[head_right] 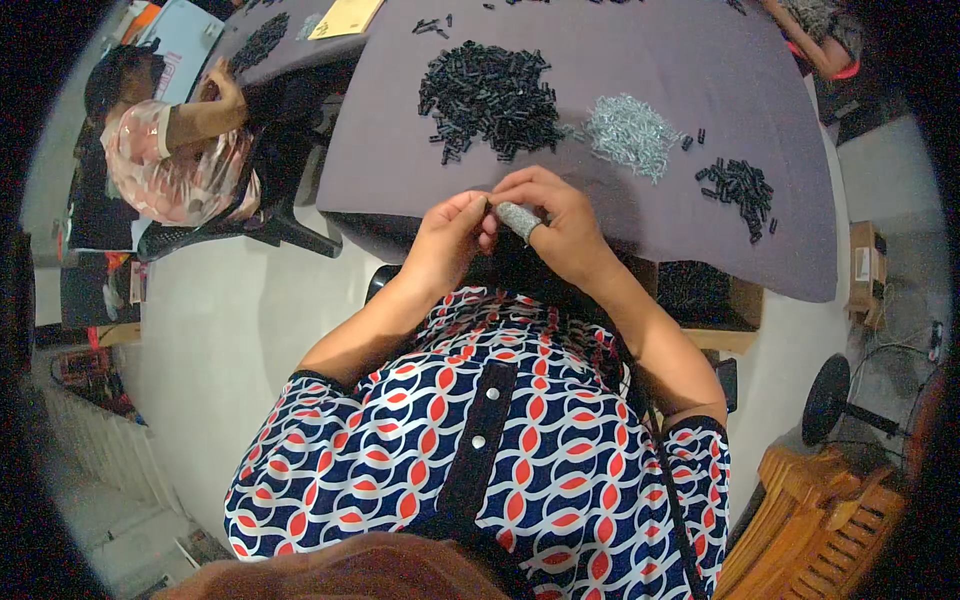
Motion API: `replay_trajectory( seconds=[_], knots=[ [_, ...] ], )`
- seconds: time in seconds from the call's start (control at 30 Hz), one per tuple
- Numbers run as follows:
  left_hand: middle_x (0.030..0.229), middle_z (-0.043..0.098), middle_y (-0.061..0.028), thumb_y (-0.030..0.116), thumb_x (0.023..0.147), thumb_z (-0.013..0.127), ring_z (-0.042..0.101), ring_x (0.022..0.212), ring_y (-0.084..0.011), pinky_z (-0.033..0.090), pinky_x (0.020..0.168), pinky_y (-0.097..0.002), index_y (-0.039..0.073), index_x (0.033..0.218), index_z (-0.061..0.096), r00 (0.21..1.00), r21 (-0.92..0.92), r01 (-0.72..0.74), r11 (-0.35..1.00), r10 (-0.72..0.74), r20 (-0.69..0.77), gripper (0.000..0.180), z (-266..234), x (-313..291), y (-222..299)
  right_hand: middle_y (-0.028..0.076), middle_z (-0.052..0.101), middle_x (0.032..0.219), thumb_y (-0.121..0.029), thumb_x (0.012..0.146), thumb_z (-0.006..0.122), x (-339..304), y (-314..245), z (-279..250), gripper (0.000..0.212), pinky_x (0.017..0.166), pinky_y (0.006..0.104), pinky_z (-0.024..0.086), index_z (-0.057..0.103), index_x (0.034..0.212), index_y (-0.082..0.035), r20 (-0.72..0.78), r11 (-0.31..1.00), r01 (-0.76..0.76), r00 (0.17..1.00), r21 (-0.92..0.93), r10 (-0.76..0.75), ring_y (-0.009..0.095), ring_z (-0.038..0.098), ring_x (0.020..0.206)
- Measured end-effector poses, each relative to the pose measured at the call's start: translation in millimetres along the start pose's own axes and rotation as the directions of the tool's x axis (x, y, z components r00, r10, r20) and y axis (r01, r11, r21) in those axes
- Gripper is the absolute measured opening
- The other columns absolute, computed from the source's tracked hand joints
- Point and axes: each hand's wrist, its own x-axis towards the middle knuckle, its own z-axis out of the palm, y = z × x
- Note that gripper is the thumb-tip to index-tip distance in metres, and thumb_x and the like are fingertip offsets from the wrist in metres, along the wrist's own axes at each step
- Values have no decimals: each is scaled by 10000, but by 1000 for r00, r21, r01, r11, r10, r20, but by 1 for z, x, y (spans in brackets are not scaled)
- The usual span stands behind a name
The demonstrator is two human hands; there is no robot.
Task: The person assembles components by repeatedly picking up small plastic pieces and inserting metal pins into them by hand.
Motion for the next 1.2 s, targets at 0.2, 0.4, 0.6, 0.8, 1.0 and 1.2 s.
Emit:
replay_trajectory(
  seconds=[0.2, 0.4, 0.6, 0.8, 1.0, 1.2],
  knots=[
    [766, 570, 28, 223, 1041, 487, 501, 651, -64, 428, 609, -206, 37, 1031, 628, 999, 74, -13, 997, 16, -36, 234, -13, 2, 6, 93, 633, 1029, 45, 792, 600, 37, 4, -22, 291, 843, 336, 494, 683, 1059, -36, 33, 938, 63, 998, -341, -55, 236, 626, 972],
    [764, 564, 27, 224, 1039, 493, 500, 657, -68, 426, 607, -209, 38, 1030, 620, 997, 55, 1, 998, 4, -76, 226, -20, 6, 10, 118, 604, 927, -11, 736, 607, 65, 23, 2, 164, 756, 426, 515, 609, 898, -32, 302, 519, 297, 950, -801, -77, 327, 609, 954],
    [767, 567, 30, 231, 1039, 493, 501, 657, -62, 428, 606, -207, 46, 1029, 624, 997, 43, 16, 999, -13, -79, 226, -18, 4, 16, 149, 607, 884, -20, 771, 594, 71, 21, 8, 106, 725, 460, 518, 586, 876, -33, 197, 524, 186, 980, -831, -35, 352, 631, 895],
    [785, 582, 22, 231, 1040, 491, 515, 661, -64, 437, 614, -211, 46, 1040, 621, 998, 65, 5, 998, -1, -61, 226, -23, 5, 14, 164, 638, 888, -72, 815, 596, 73, 23, 8, 115, 743, 461, 542, 629, 919, -35, 155, 535, 139, 988, -834, -14, 358, 654, 881],
    [785, 595, 17, 225, 1039, 492, 529, 664, -68, 450, 622, -215, 40, 1040, 623, 998, 47, 19, 999, -16, -58, 227, -23, 5, 15, 157, 610, 858, 56, 735, 598, 59, 16, -15, 201, 747, 447, 496, 578, 923, -14, 190, 696, 115, 981, -709, 31, 375, 620, 867],
    [781, 593, 21, 213, 1042, 482, 531, 659, -72, 448, 619, -216, 34, 1046, 621, 998, 96, 19, 995, -13, -64, 226, -20, 5, 17, 170, 642, 906, 29, 760, 633, 50, 16, -39, 218, 763, 411, 497, 592, 971, -8, 84, 770, -9, 993, -637, 82, 345, 635, 866]
  ],
)
